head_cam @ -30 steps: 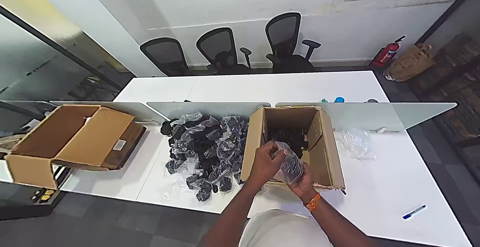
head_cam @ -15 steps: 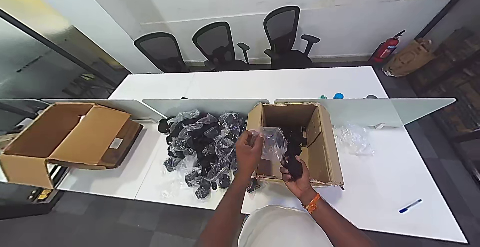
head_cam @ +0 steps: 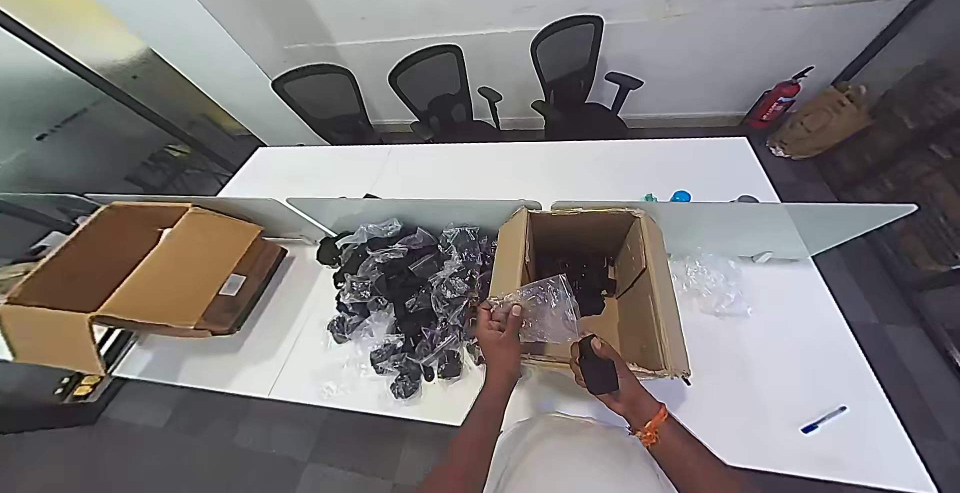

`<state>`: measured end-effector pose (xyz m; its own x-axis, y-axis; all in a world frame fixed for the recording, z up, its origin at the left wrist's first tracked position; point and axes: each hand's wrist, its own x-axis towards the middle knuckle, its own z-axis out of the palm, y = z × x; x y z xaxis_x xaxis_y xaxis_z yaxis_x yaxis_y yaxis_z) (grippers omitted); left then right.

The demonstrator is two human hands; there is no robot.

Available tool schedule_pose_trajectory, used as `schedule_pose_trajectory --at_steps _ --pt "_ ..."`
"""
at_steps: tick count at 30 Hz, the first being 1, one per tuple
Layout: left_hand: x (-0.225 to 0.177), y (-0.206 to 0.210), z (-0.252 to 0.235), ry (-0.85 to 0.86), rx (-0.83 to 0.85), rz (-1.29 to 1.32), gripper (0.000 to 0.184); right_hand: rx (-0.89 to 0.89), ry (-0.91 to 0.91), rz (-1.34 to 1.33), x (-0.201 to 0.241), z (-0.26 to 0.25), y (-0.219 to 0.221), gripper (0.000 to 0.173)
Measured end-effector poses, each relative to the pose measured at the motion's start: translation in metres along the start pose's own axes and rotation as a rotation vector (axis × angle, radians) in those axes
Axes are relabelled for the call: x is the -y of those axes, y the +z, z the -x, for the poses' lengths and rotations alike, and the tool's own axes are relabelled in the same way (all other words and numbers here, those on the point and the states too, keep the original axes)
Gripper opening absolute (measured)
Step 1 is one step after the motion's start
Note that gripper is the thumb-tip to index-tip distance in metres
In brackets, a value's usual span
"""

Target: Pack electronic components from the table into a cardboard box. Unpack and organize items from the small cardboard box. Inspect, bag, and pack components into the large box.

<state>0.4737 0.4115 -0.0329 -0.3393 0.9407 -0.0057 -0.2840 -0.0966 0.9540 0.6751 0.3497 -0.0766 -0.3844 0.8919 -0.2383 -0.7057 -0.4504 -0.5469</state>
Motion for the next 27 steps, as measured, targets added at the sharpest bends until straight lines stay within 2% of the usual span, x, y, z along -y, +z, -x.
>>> schedule_pose_trajectory --at_steps 2,5,7,9,11,13,15,17,19,23,27 --pt "0.005 0.002 0.010 0.014 0.004 0.003 0.037 -0.073 -0.015 0.010 -0.005 -0.002 0.007 0.057" --pt "0.010 0.002 0.021 0.030 0.037 -0.007 0.037 -0.205 -0.073 0.060 -0.001 -0.009 0.018 0.036" --pt "0.013 -0.001 0.024 0.002 0.055 0.001 0.039 -0.281 -0.123 0.168 0.008 -0.011 0.022 0.029" --pt "0.019 -0.009 0.024 -0.048 0.099 -0.003 0.045 -0.305 -0.215 0.357 0.018 -0.013 0.016 0.024" --pt "0.029 -0.019 0.019 -0.071 0.178 -0.038 0.057 -0.272 -0.355 0.656 0.029 -0.018 0.001 0.020" --pt "0.039 -0.031 0.009 -0.032 0.287 -0.098 0.067 -0.234 -0.481 1.018 0.043 -0.022 -0.015 0.019" --pt "0.043 -0.034 -0.003 0.060 0.376 -0.170 0.069 -0.195 -0.539 1.264 0.052 -0.025 -0.025 0.024" --pt "0.041 -0.030 -0.014 0.145 0.466 -0.272 0.061 -0.154 -0.568 1.454 0.056 -0.027 -0.031 0.029" --pt "0.042 -0.023 -0.020 0.167 0.531 -0.349 0.046 -0.143 -0.569 1.552 0.056 -0.028 -0.033 0.032" --pt "0.059 -0.014 -0.020 0.192 0.514 -0.327 0.018 -0.187 -0.561 1.517 0.054 -0.028 -0.033 0.028" --pt "0.063 -0.018 -0.016 0.154 0.518 -0.305 0.014 -0.204 -0.521 1.470 0.053 -0.023 -0.037 0.028"
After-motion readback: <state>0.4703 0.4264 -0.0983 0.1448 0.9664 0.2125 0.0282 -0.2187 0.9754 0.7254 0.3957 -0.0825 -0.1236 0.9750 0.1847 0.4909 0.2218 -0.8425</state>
